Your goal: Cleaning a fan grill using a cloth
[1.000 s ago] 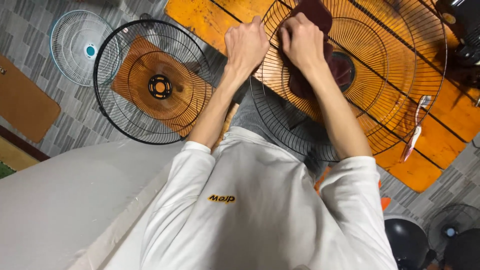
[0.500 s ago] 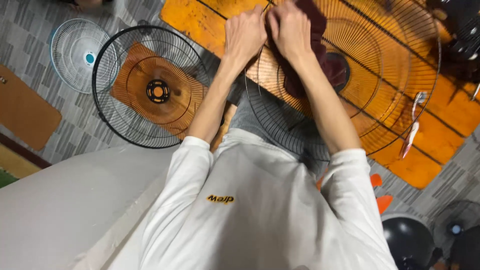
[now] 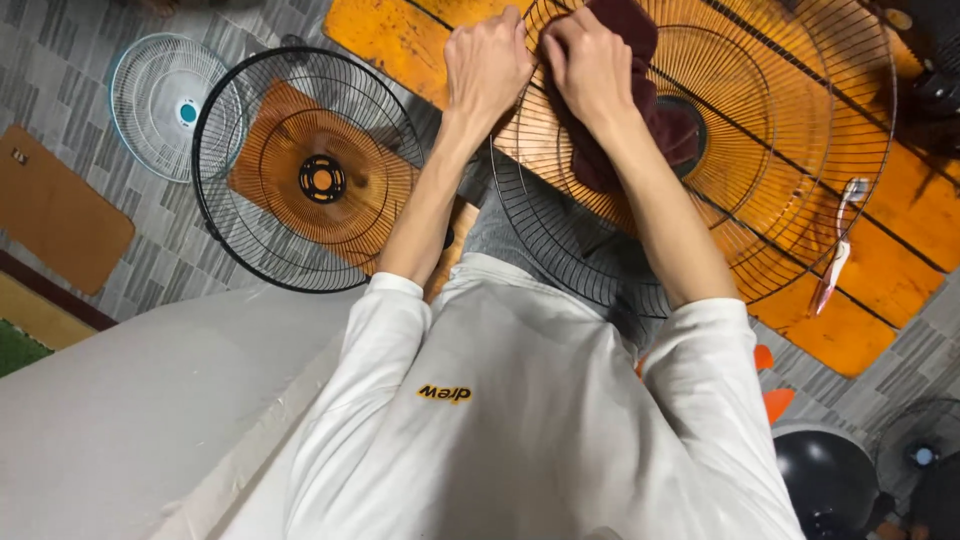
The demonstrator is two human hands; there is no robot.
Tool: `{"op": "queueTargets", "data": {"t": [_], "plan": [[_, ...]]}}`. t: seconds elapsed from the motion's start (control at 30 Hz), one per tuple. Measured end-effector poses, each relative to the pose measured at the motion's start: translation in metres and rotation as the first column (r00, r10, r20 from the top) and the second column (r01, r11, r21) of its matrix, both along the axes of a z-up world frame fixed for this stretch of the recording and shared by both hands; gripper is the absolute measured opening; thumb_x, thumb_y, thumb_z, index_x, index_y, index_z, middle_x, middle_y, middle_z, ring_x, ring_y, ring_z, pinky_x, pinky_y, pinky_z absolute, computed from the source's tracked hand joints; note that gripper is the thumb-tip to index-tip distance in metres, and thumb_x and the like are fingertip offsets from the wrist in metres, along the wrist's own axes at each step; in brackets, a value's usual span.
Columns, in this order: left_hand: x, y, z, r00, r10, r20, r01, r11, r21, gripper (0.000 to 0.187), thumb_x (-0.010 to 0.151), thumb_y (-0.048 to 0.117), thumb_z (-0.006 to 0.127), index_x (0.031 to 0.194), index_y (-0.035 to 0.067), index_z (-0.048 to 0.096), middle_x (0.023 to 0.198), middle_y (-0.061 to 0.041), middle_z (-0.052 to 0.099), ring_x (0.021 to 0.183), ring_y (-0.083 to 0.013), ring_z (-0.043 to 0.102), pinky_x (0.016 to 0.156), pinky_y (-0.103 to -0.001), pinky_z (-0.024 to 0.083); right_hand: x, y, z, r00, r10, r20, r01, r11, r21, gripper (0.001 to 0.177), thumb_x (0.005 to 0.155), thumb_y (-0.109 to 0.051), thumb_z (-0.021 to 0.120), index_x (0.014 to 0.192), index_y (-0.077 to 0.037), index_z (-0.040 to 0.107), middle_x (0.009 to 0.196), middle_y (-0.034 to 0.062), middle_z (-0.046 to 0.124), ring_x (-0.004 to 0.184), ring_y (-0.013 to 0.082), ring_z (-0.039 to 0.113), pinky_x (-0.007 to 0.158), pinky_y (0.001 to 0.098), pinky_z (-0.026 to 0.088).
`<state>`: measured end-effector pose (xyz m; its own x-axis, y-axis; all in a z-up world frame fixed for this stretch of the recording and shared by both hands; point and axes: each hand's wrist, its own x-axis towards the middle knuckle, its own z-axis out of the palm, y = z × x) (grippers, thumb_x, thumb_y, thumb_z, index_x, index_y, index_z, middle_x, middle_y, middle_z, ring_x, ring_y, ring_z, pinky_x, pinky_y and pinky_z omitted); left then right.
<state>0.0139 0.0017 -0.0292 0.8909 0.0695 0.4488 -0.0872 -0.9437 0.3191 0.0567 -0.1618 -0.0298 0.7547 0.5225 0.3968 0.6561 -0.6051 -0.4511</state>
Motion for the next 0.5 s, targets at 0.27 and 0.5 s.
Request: {"op": "queueTargets", "data": {"t": [0.27,0.5], "plan": [[-0.003,-0.005,-0.002,0.999,0.050,-0.019,-0.051,0.998,-0.024,0.014,0.093,0.012,0.054,0.095,0.006,0.066,0.065,-0.008,0.071,0.052,-0.0286,0.068,0.062,-0.048,0.054,0.013,0.008,-0.008,0.997,-0.061,0.054,0.054,0.990,0.134,0.013,0.101,-0.015,0.067,0.095,-0.005,0.071,0.081,0.0209,0.070,0.068,0.0472,0.063,0.056,0.0519,0.046],[-0.005,-0.002,-0.012,0.996,0.083,-0.030,-0.083,0.997,-0.004,0.024,0.090,0.018,0.055,0.109,0.010,0.067,0.062,-0.008,0.069,0.055,-0.0375,0.066,0.064,-0.052,0.053,0.015,0.012,-0.010,0.999,-0.019,0.042,0.022,0.998,-0.061,0.020,0.104,-0.019,0.064,0.093,-0.004,0.069,0.086,0.0240,0.068,0.067,0.0480,0.065,0.051,0.0562,0.047]]}}
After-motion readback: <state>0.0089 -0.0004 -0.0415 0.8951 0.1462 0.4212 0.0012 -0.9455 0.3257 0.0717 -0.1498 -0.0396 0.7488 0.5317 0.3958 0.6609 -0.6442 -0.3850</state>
